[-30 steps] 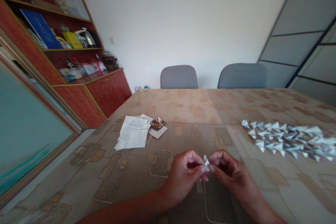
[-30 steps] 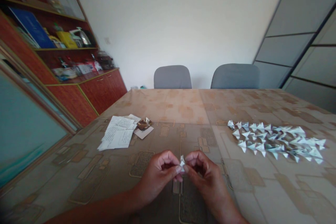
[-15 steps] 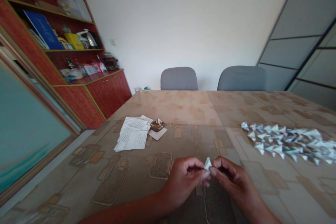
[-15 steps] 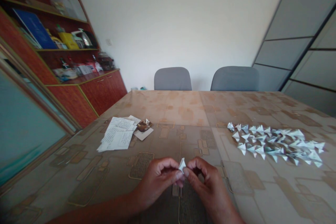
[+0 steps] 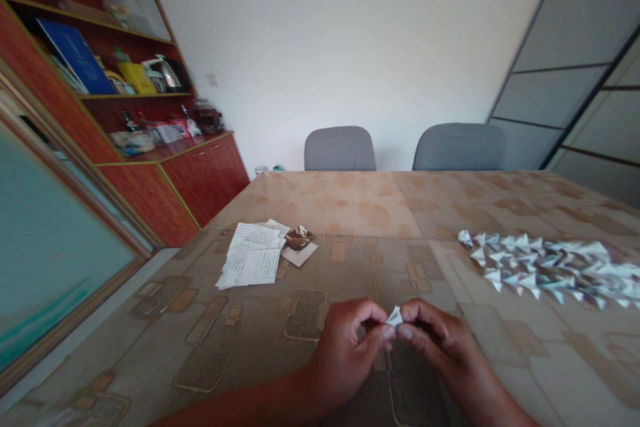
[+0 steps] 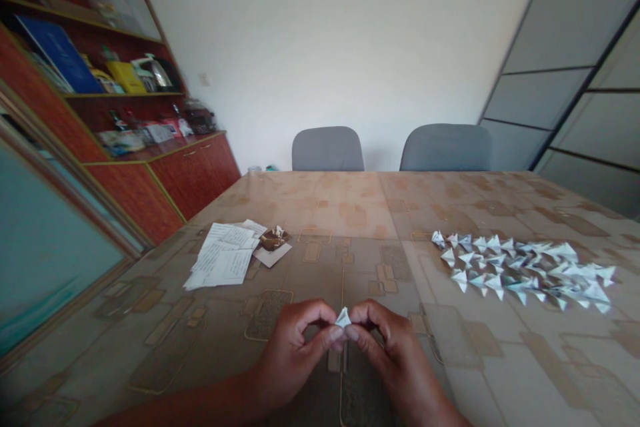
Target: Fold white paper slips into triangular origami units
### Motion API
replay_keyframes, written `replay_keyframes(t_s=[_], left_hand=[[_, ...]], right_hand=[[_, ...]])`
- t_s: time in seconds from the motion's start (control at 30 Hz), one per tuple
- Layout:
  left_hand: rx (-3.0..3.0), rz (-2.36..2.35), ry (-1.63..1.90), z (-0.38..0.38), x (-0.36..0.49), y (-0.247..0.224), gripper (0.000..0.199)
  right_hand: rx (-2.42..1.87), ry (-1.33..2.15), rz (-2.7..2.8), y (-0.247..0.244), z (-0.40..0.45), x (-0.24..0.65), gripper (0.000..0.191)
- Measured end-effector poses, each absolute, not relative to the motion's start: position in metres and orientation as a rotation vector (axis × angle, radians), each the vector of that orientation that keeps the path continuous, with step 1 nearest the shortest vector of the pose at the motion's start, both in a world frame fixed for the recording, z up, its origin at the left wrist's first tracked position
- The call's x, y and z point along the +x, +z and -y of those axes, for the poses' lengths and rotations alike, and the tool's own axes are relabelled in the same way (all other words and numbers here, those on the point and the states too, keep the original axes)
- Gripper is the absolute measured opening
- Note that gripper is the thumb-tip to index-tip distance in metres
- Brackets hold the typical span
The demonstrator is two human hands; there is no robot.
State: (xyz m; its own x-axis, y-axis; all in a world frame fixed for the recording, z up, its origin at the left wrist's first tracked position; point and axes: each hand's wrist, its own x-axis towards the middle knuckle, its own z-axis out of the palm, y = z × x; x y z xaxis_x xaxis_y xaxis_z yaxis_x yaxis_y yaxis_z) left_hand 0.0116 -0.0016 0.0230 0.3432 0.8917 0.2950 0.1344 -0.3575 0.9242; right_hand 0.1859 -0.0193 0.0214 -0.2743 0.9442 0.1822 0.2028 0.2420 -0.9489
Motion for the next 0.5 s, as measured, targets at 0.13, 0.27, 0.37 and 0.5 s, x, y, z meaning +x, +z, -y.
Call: replay_keyframes(t_s=[0.13,0.27,0.37,0.5], left_hand=[[1.741,-0.965,1.155,0.0026,0.013,0.0213,0.015],[1.766,-0.983,1.226,0.0032,0.0109,0.0191,0.013],[1.834,-0.965,1.218,0.0041,0.0086,0.0211,0.015],[1.852,-0.98,1.192,0.0043,0.0087,0.0228,0.014]], right_hand=[[-1.053,1.162,1.56,0.0203,0.018,0.1851,0.019],[-1.065,1.155,1.503,0.0197,0.0182,0.1844,0.021],[-1.049,1.164,1.505,0.0204,0.0191,0.1833,0.023],[-1.04,1.145,1.526,0.019,0.0184,0.1832,0.028]])
